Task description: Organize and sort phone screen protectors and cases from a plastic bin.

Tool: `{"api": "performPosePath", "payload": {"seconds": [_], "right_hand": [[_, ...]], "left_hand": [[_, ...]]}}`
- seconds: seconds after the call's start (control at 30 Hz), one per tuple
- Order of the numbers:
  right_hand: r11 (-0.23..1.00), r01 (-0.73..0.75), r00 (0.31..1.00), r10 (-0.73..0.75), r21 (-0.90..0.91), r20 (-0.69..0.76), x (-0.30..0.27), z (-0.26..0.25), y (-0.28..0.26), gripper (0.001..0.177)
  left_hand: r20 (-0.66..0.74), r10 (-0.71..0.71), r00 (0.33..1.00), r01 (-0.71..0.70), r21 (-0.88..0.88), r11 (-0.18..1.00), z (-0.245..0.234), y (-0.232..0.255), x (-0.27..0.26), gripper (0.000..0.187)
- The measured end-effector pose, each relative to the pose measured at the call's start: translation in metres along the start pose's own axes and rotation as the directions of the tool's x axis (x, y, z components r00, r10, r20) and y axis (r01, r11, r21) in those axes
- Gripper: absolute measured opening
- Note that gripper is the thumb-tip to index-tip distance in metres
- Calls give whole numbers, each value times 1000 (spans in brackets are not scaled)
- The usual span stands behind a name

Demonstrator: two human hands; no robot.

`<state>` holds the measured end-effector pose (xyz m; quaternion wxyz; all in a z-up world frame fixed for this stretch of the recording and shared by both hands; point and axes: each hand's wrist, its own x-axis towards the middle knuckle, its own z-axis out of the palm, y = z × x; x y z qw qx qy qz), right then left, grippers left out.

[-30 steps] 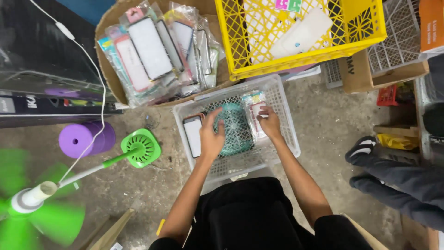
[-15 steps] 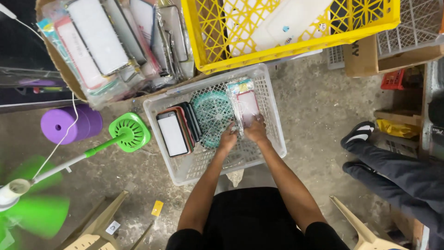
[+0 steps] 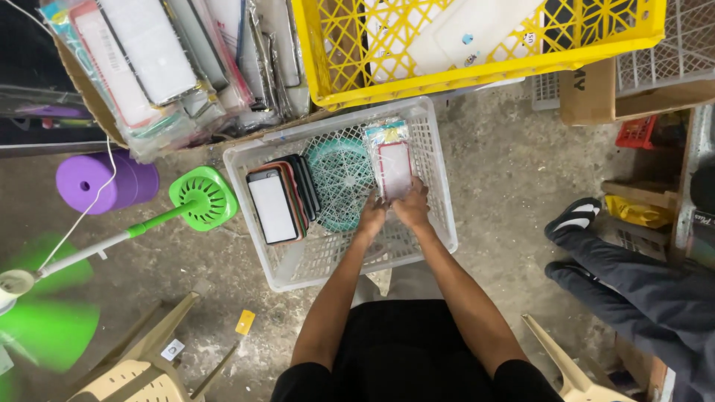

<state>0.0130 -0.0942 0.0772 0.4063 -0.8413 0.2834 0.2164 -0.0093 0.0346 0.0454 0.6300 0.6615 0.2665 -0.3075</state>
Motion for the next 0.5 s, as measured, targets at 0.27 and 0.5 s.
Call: {"api": "performPosePath", "payload": {"seconds": [0.27,0.5], "right_hand": [[986,-132,988,139,-106,70,9,11,10,92],[895,75,993,-27,-440,113,-9,-1,-2,85]], "left_hand": [[107,-30,994,45,-140,989,-4,-13,11,37],[85,19,996,1,-225,974,4,-48,26,35]]}}
